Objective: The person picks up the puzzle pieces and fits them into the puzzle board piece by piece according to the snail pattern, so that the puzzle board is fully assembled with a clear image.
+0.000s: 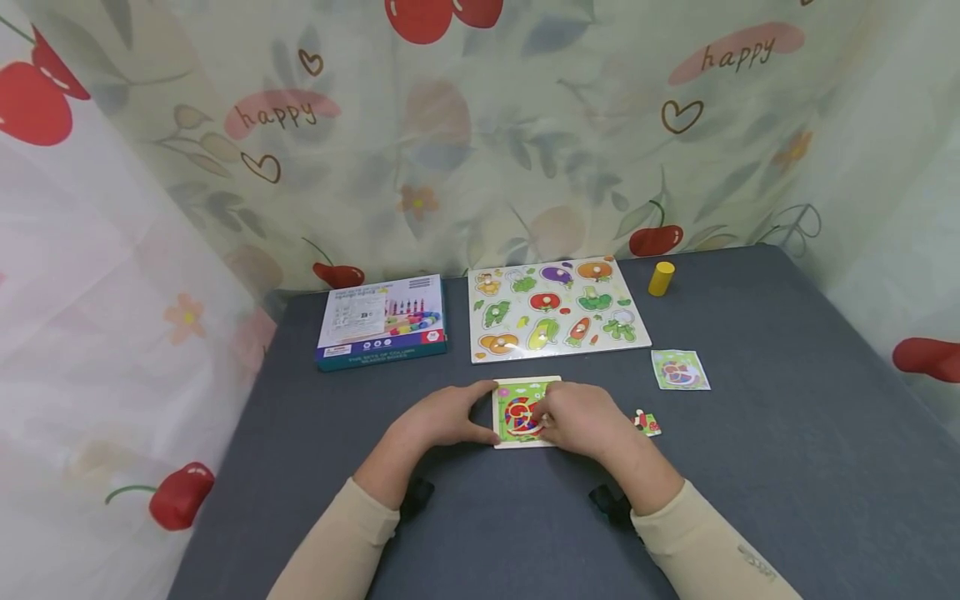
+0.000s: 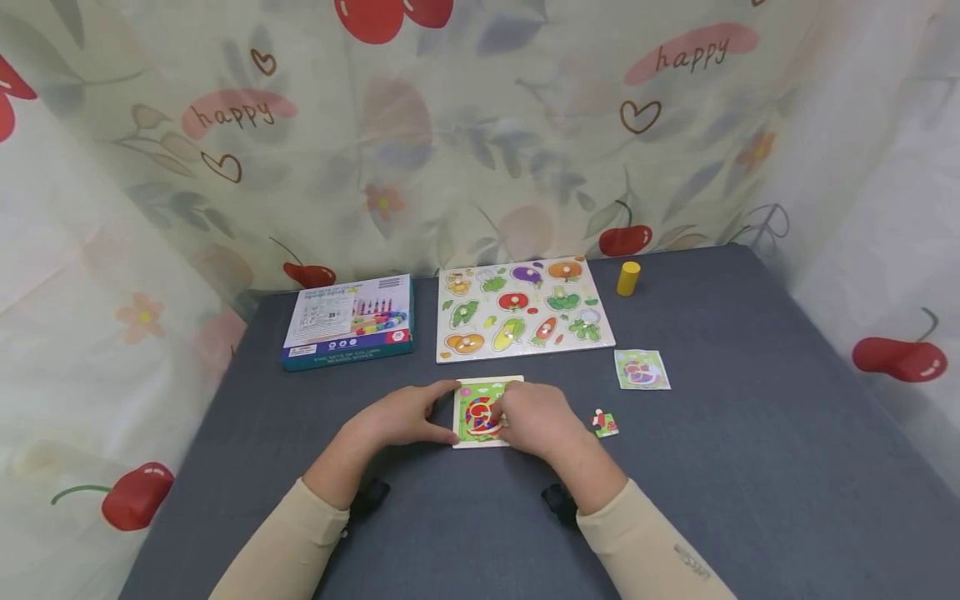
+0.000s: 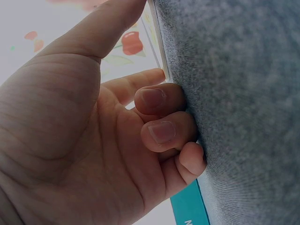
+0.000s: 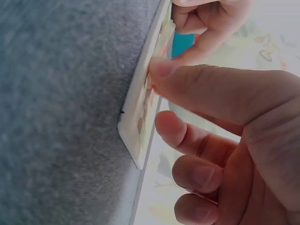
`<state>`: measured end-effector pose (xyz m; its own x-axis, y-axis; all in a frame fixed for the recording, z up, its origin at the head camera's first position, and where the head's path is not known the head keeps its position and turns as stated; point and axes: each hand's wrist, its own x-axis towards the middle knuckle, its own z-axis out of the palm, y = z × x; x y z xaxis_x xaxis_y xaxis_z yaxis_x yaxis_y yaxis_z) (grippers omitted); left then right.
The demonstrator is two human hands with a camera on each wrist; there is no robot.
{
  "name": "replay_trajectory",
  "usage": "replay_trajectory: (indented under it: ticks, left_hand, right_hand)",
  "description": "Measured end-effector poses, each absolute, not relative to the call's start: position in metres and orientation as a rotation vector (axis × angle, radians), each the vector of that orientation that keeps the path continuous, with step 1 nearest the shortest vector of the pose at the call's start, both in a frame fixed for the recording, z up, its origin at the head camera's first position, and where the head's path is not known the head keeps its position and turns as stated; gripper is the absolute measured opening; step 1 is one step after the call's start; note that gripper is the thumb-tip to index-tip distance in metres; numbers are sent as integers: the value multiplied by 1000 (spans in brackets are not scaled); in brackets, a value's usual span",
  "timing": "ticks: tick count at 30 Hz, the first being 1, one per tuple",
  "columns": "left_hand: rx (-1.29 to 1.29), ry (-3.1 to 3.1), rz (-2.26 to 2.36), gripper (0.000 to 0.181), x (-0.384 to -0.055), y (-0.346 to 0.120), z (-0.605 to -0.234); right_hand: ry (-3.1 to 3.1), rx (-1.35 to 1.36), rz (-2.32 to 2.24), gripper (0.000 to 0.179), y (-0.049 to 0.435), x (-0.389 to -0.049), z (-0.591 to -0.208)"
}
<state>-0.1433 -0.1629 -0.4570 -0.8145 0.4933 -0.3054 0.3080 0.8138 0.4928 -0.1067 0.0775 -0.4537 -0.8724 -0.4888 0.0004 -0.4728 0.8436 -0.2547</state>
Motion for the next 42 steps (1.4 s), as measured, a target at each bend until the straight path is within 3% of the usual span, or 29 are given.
replay_trajectory:
  ticks: [7, 16, 24, 34, 42]
  left_hand:
    - [596, 2579, 580, 89, -144, -163, -457]
    - [613, 2582, 590, 89, -145, -162, -457]
    - [601, 2577, 587, 89, -146, -161, -457]
    - [608, 2577, 581, 89, -144, -162, -457]
    - [590, 2573, 583, 89, -144, -162, -458]
  right_hand:
    - [2900, -863, -433, 24, 75, -108, -452]
    - [2919, -715, -510, 15, 73, -107, -457]
    - [2950, -879, -517, 6, 71, -107, -459]
    - [2908, -978, -481, 12, 73, -104, -456]
    - [2888, -874, -527, 25, 74, -96, -431]
